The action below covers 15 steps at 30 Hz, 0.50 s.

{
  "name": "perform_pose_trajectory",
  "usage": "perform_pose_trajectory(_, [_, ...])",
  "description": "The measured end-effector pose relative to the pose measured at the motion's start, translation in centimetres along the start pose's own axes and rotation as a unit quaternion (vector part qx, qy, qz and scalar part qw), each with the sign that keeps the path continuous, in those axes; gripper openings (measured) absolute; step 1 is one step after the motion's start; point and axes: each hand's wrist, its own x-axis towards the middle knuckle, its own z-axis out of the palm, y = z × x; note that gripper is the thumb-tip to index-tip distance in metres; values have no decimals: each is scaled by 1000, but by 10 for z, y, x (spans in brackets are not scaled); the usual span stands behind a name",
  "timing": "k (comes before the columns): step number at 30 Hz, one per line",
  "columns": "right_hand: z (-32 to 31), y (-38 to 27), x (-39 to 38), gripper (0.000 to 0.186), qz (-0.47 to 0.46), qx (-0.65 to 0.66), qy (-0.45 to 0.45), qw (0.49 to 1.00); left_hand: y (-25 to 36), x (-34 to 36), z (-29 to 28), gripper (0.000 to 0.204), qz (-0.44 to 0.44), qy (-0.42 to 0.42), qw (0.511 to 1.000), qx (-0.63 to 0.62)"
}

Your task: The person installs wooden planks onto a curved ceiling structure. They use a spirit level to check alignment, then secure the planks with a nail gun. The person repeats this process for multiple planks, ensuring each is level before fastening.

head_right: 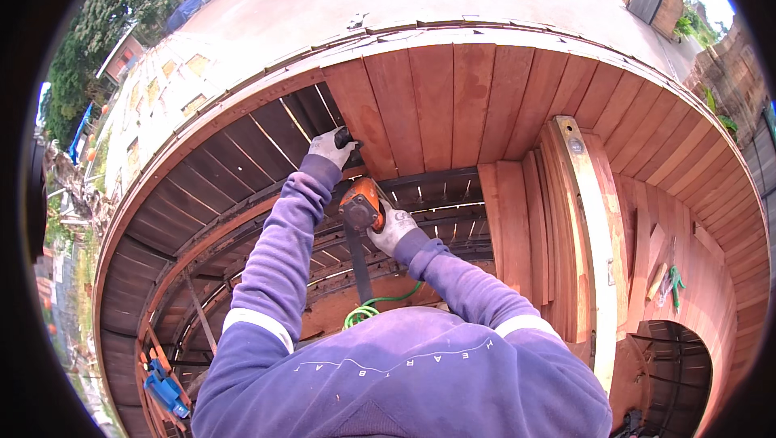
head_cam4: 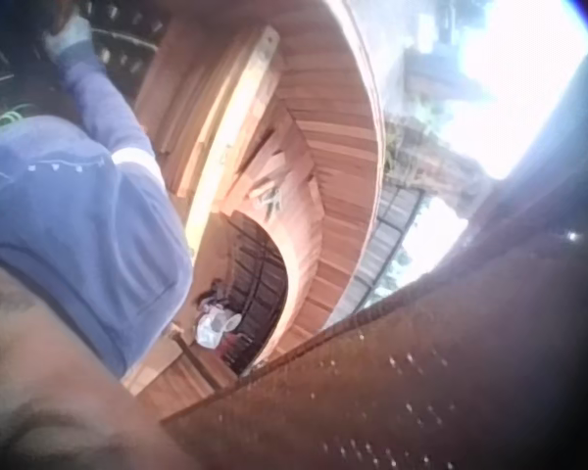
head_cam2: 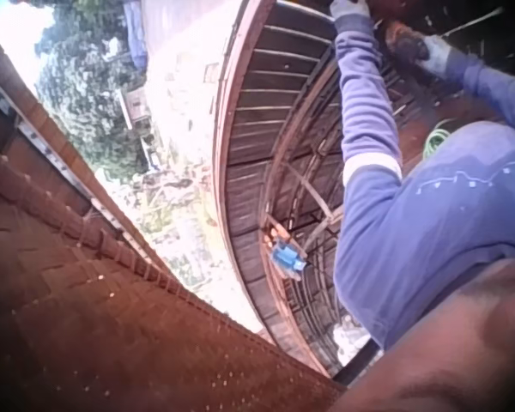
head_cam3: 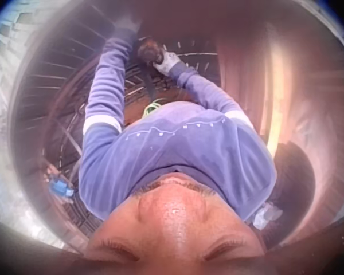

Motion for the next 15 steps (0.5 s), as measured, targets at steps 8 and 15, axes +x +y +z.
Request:
perform_pose_trajectory(8, [13, 5, -5, 47, 29, 17, 27, 999, -5, 4, 1, 29, 6, -21, 999, 26])
perform_pose_trajectory(15, [11, 1, -4, 47, 15, 10, 20, 1000, -2, 5, -2, 32, -2, -26, 999, 28])
